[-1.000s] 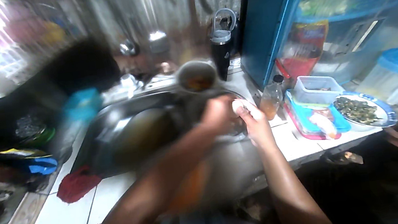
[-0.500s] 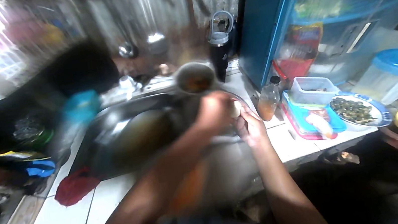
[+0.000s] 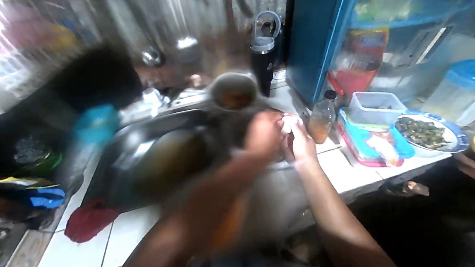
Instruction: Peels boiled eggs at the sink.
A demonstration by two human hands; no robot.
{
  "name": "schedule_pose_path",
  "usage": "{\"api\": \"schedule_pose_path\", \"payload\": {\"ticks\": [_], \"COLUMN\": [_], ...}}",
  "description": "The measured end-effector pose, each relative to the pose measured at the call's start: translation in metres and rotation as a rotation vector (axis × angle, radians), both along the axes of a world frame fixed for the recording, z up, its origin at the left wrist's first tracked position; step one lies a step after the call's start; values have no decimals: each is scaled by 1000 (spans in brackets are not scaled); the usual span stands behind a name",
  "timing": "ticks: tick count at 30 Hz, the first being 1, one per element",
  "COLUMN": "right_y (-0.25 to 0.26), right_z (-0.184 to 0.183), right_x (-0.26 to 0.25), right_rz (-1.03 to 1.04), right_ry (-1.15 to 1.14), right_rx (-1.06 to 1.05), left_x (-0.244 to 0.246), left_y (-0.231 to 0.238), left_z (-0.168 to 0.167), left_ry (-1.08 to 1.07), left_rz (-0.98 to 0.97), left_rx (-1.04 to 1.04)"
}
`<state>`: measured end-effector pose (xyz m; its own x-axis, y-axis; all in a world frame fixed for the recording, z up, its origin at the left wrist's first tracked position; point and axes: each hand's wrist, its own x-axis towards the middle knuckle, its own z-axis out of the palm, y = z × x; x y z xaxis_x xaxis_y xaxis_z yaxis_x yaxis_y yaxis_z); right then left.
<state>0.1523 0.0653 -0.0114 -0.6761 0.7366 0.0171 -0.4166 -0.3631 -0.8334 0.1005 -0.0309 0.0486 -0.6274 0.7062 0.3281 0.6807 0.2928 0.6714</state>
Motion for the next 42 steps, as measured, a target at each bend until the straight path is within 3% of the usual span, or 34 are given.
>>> {"api": "schedule_pose_path", "payload": {"ticks": [5, 17, 31, 42], "right_y": [0, 19, 5, 0], "right_z": [10, 11, 5, 4], "right_x": [11, 17, 11, 11], "right_rz": [83, 133, 85, 46], "right_ry": [-359, -417, -403, -384], "right_rx": [474, 784, 639, 661], "left_x": [-5, -19, -4, 6], "left_y": [-4, -12, -12, -11], "left_z": [11, 14, 9, 11], "left_ry": [-140, 90, -57, -2], "left_rz": [-60, -235, -83, -40], "left_rx": [21, -66, -55, -71]}}
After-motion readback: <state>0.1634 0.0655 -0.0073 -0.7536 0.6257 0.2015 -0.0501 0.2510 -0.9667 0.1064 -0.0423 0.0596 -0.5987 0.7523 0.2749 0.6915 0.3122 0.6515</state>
